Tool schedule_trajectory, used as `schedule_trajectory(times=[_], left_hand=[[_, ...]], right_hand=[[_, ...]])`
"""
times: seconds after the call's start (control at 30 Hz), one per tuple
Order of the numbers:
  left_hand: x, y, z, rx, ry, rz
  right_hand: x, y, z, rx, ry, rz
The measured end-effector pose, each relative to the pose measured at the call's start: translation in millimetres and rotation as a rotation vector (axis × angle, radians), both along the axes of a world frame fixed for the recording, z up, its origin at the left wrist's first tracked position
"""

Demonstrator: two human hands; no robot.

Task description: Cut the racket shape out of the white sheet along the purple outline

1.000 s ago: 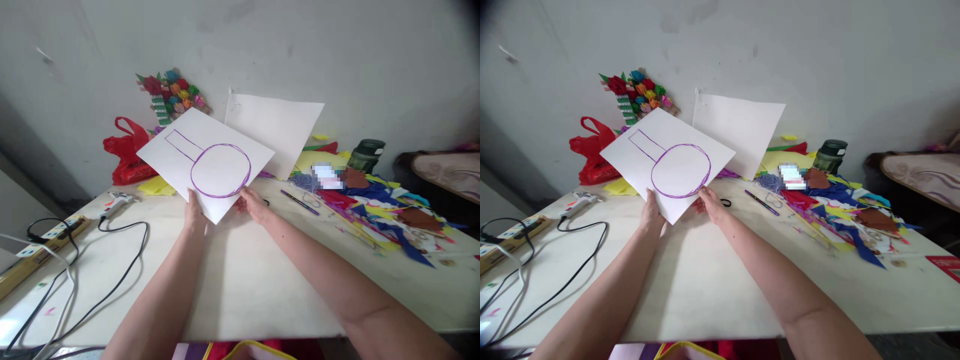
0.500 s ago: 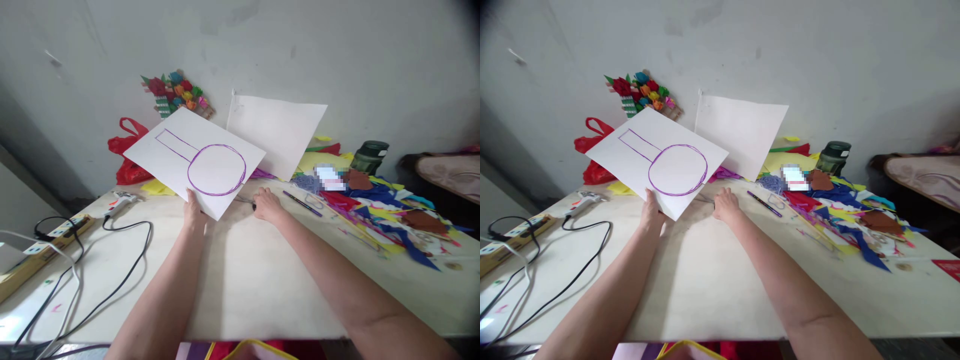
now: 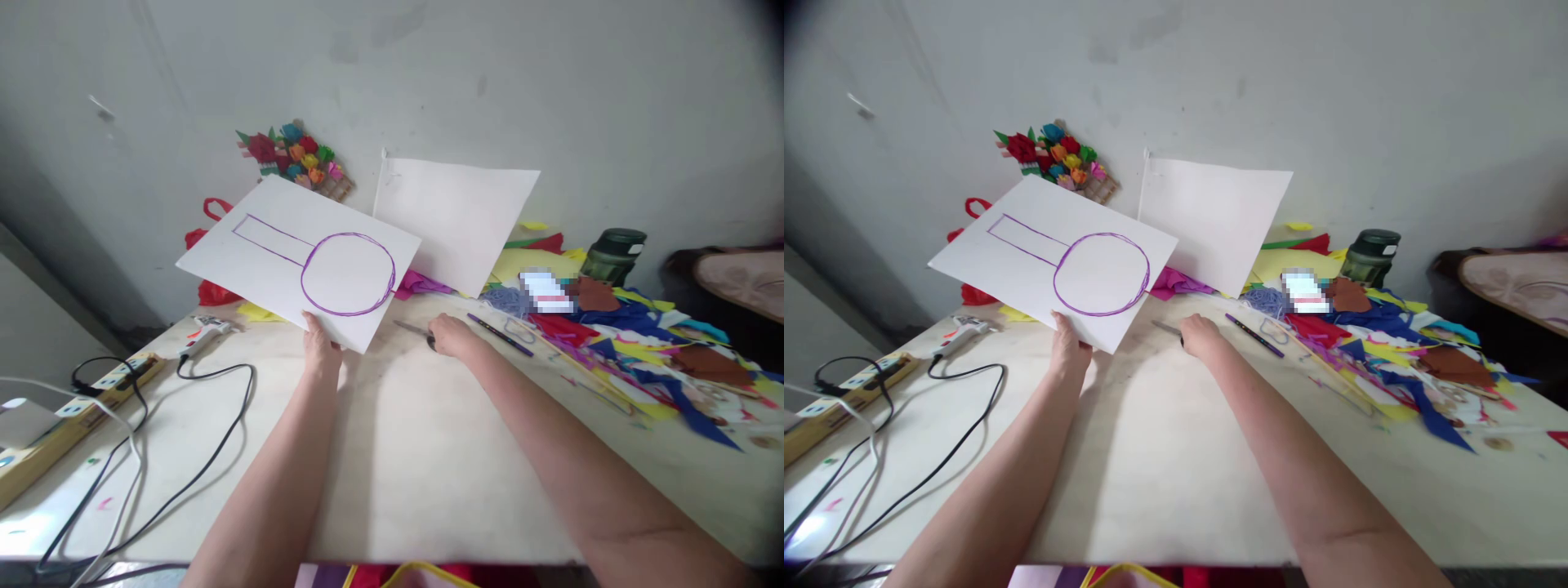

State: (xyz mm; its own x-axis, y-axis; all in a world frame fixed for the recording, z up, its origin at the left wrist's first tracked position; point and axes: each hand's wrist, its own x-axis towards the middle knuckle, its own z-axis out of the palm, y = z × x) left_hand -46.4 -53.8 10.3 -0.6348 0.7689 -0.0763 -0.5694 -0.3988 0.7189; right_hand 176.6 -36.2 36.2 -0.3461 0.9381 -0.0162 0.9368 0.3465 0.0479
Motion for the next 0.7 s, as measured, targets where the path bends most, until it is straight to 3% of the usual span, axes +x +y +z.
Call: schedule_trajectory(times=[0.17,0.37,0.47,0.7], left_hand=[[-4,0,-1.9,-0.007,0.014,0.024],[-7,-2,-1.5,-0.029,-0.013,0.028],[-8,-1,-2.3,-0.031,-0.029,0.022],[-7,1,-2.6,-0.057,-0.05,0.006]], right_hand=[[9,8,7.6,-0.119,0.17,-0.043],[21,5,8.9,-0.581,0.696,0.0],[24,1,8.1,-0.731,0.849,0.071],[15,0,3.2,-0.743,0.863,0.148]])
